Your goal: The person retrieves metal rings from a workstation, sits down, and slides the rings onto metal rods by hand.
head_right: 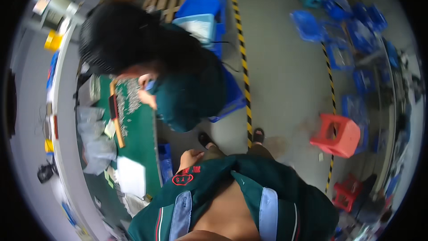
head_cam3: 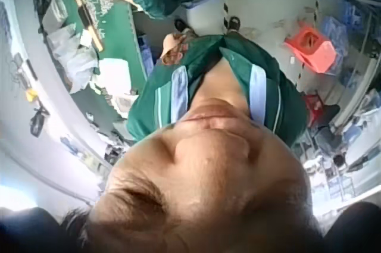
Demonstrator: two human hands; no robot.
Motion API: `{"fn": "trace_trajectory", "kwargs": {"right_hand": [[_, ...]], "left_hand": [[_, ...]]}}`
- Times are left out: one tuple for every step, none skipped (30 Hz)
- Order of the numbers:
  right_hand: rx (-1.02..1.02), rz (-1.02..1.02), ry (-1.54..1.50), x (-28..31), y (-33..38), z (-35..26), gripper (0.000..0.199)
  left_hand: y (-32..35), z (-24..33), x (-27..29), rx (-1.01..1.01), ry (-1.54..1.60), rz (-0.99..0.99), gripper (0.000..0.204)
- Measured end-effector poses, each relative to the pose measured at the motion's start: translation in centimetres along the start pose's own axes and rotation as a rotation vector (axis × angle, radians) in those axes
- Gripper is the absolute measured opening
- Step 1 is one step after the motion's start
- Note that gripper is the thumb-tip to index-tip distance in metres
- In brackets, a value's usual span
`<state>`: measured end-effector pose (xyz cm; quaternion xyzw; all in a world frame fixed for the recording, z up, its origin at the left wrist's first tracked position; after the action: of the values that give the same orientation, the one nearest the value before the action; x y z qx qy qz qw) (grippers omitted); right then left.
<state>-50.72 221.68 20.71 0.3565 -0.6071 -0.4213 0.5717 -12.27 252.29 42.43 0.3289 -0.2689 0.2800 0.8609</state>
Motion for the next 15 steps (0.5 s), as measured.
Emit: {"fn": "trace_trajectory", "kwargs": {"right_hand": [[-0.019,-0.008,-0.088,1.0,-0.4,1.8,0.022],[-0.047,-0.018,-0.216,1.6,-1.9,4.4,0.022],[-0.065,-0.033,-0.305,2.7,-2.3,4.9,0.022],[-0.089,-0.065,-0.419,3.5,-2.6,5.5,0.022],[-0.12,-0.093,-0.573,4.4,-3.3,6.4,0.023],[-0.151,-0.129,-0.737,5.2,-4.4,7.4,0.023],[-0.207,-0.163,-0.86,6.1,-6.0,7.8,0.023],[-0.344,-0.202,-0.935,6.9,-8.5,9.4,0.032],[-0.346,-0.213,-0.95,8.0,-8.6,8.4,0.032],[-0.292,-0.176,-0.923,9.5,-9.0,6.8,0.019],[-0.233,-0.139,-0.895,11.2,-8.8,4.5,0.021],[-0.229,-0.147,-0.907,12.8,-8.2,2.3,0.021],[-0.16,-0.101,-0.782,14.7,-7.6,0.2,0.021],[-0.094,-0.043,-0.658,16.9,-7.8,-1.3,0.021],[-0.093,-0.028,-0.669,18.1,-8.6,-2.2,0.021]], "left_hand": [[-0.7,2.6,-1.6,-0.014,0.065,-0.068,0.026],[-2.1,5.8,-3.6,-0.075,0.102,-0.108,0.027],[-3.2,8.2,-4.7,-0.111,0.157,-0.124,0.027],[-3.9,10.3,-5.5,-0.109,0.128,-0.146,0.027],[-5.1,12.2,-6.2,-0.137,0.113,-0.165,0.027],[-6.2,14.1,-6.9,-0.218,0.061,-0.197,0.026],[-7.2,15.9,-7.3,-0.297,0.012,-0.225,0.025],[-8.6,16.8,-8.1,-0.296,0.037,-0.258,0.026],[-9.5,17.2,-8.2,-0.3,0.021,-0.266,0.026],[-10.5,17.6,-8.2,-0.287,-0.057,-0.256,0.027],[-11.8,17.9,-7.8,-0.276,-0.135,-0.241,0.028],[-12.8,17.8,-7.7,-0.283,-0.148,-0.227,0.03],[-14.0,17.4,-7.8,-0.292,-0.155,-0.23,0.03],[-15.5,17.8,-8.2,-0.284,-0.148,-0.257,0.031],[-17.2,18.5,-8.7,-0.278,-0.137,-0.281,0.031]]}}
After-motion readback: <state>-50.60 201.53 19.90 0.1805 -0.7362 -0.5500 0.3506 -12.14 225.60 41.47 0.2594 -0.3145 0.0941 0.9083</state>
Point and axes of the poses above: each hand's wrist, its own y-axis away from the middle knuckle, its own x-axis out of the back of the hand, z = x × y, the point moved 4 cm from there along -y, towards the middle knuckle, and after that the axes turned 10 degrees about -x, right-handed, at the moved point
